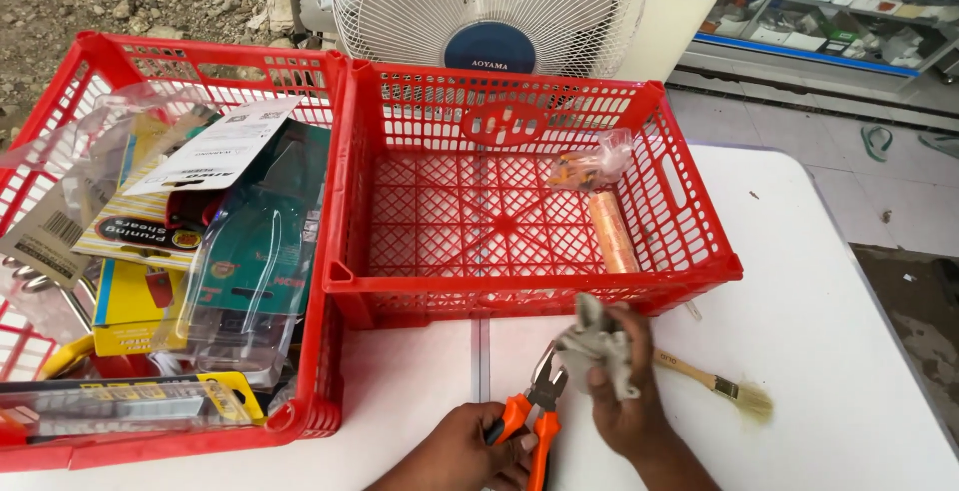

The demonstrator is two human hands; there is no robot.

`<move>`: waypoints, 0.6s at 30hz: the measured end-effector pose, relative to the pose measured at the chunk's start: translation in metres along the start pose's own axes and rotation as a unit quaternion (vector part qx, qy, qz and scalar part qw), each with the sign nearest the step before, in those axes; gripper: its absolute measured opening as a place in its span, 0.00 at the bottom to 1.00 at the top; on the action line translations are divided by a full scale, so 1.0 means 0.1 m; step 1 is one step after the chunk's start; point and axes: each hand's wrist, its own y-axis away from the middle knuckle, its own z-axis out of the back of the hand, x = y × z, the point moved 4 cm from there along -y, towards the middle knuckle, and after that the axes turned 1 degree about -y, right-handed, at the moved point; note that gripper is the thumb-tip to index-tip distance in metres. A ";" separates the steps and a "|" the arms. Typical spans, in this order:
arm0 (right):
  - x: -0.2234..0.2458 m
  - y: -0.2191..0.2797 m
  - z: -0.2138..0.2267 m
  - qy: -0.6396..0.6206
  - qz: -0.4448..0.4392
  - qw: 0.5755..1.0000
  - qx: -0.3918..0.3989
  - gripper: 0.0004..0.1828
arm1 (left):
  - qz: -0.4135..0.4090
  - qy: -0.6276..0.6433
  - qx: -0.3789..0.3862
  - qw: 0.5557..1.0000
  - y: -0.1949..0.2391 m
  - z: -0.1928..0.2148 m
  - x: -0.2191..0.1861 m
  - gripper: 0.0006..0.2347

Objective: The person wipes a pair of orange-handled pliers with a cloth, then places the pliers into a clear plastic packaging sleeve and slides a cardboard backing into the sleeve. The person then picks up a second packaged tool and wipes the plastic packaging with the cloth.

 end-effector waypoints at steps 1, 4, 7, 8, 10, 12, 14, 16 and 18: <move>0.03 0.02 -0.02 -0.001 -0.001 1.000 0.002 0.39 | 0.001 0.002 -0.001 1.000 0.00 0.00 0.01 0.03; 0.16 0.09 -0.20 0.167 0.045 0.962 0.210 0.39 | -0.019 0.011 -0.007 1.000 -0.06 0.03 0.06 0.08; 0.35 0.10 -0.21 0.212 0.222 0.922 0.236 0.31 | -0.038 0.043 -0.015 0.998 -0.16 0.07 0.16 0.09; 0.29 0.08 -0.20 0.237 0.226 0.920 0.217 0.29 | -0.033 0.051 -0.010 0.998 -0.16 0.06 0.15 0.06; 0.19 0.04 -0.17 0.258 0.226 0.918 0.197 0.28 | -0.024 0.058 -0.006 0.998 -0.16 0.05 0.15 0.05; 0.04 -0.06 -0.08 0.277 0.122 0.944 0.133 0.38 | -0.016 0.062 -0.021 0.998 -0.16 0.05 0.16 0.05; 0.14 -0.05 -0.05 0.216 0.111 0.961 0.129 0.36 | -0.018 0.051 -0.021 0.998 -0.15 0.05 0.17 0.05; 0.22 -0.03 -0.02 0.157 0.101 0.975 0.124 0.33 | -0.024 0.039 -0.019 0.999 -0.09 0.03 0.11 0.06; 0.31 0.03 -0.08 0.163 0.200 0.947 0.191 0.27 | 0.001 0.050 -0.018 0.999 0.03 0.02 -0.02 0.05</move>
